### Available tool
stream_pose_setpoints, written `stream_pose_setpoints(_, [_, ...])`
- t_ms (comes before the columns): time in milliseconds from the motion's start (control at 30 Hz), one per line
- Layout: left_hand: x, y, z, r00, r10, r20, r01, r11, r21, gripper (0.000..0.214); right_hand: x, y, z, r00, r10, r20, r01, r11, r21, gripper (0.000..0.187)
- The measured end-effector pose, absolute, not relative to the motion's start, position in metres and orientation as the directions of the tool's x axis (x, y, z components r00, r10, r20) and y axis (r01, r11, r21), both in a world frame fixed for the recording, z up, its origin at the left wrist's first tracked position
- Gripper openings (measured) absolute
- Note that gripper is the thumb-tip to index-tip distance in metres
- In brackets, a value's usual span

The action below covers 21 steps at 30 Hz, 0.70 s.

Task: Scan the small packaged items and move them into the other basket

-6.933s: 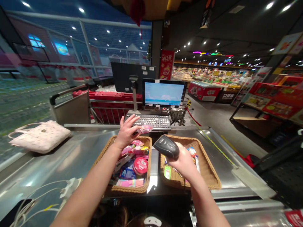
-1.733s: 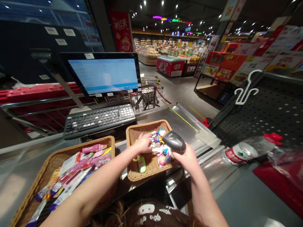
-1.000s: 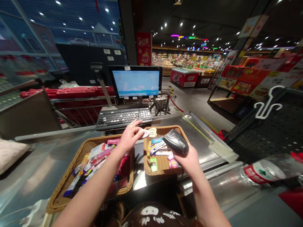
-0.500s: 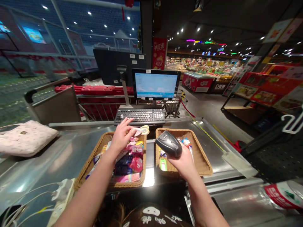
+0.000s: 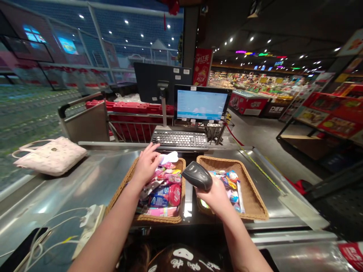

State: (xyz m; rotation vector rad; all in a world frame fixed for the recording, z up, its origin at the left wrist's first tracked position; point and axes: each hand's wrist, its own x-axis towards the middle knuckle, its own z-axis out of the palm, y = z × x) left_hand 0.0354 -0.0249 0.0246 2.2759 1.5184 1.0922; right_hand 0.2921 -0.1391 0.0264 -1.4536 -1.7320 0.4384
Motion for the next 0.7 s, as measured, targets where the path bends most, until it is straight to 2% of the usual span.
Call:
stream_pose_setpoints(300, [0.032,-0.024,0.025,0.207,0.864,0.459,0.716,-0.453,0.53,0.031,0.288,-0.14,0.029,-0.027,0.93,0.367,0.657,0.293,-0.694,0.008])
stream_pose_setpoints(700, [0.013,-0.027,0.011,0.163,0.88,0.447,0.724,-0.414,0.551,0.033,0.286,-0.144,0.022,-0.016,0.966,0.257,0.634,0.209,-0.745,0.008])
